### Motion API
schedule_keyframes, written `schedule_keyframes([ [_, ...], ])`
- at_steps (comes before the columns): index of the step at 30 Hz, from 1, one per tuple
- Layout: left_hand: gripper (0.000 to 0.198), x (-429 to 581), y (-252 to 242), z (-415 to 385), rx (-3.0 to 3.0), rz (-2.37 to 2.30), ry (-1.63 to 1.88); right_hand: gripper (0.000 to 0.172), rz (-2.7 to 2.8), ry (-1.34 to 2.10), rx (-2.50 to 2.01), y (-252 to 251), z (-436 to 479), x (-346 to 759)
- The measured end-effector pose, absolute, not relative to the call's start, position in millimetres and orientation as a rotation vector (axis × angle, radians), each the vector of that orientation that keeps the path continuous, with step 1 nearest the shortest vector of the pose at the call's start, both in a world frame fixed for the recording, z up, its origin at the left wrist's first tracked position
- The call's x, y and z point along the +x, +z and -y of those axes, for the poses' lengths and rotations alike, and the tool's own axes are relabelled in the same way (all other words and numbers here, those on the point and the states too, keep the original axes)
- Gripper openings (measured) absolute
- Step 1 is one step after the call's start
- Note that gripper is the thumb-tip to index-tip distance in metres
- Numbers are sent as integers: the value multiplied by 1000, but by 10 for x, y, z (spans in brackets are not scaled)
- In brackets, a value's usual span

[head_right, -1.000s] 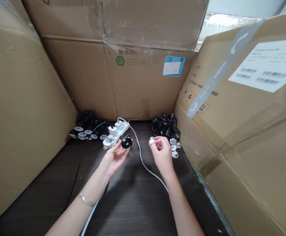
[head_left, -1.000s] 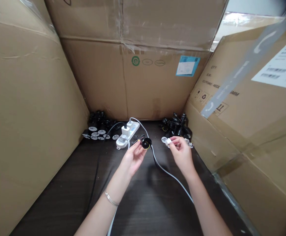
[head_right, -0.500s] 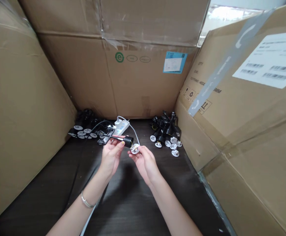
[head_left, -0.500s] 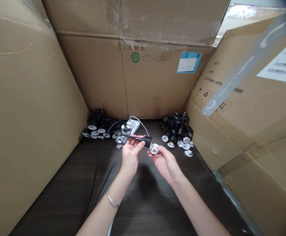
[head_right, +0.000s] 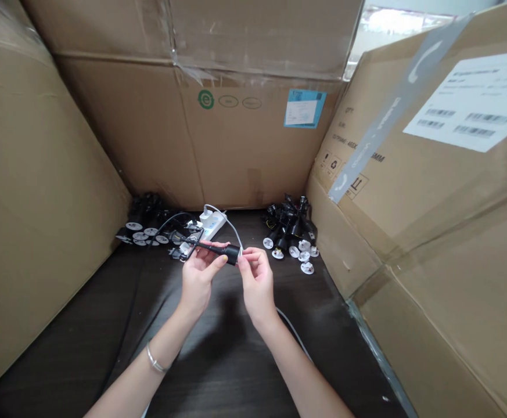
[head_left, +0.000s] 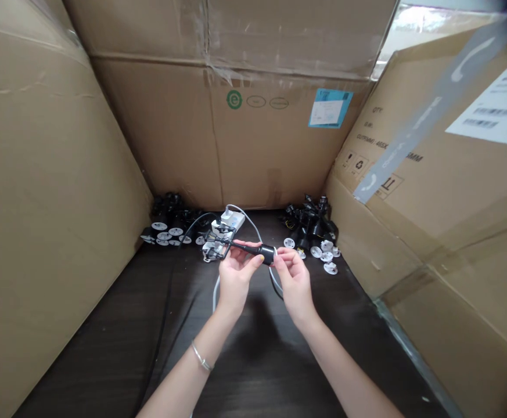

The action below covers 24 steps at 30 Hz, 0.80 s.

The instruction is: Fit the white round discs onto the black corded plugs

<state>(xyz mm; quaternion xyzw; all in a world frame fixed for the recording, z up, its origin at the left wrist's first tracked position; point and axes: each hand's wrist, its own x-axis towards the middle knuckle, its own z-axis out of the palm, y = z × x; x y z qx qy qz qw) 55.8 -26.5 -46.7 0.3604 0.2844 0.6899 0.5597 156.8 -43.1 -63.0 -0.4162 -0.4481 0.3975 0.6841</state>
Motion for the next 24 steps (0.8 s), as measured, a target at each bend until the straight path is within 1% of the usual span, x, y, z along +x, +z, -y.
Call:
schedule_keyframes([
  [2, 29, 570, -492, 264, 813, -662, 1605, 18, 1051, 787, -952, -617, 456, 1551],
  [8, 28, 562, -514, 247, 627, -636, 1551, 13, 1021, 622, -1028, -575, 496, 1554],
  [15, 24, 553, -526, 235, 541, -564, 1510, 3, 1197, 281, -965, -607, 569, 1529],
  [18, 21, 549, -536, 228, 483, -542, 1494, 7, 1269, 164, -938, -629, 588, 1540],
  [21, 19, 540, -539, 221, 406, -531, 1473, 10, 1257, 109, -938, -625, 582, 1564],
  [24, 16, 529, -525, 217, 361, -528, 1460, 7, 1249, 166, -984, -621, 573, 1561],
])
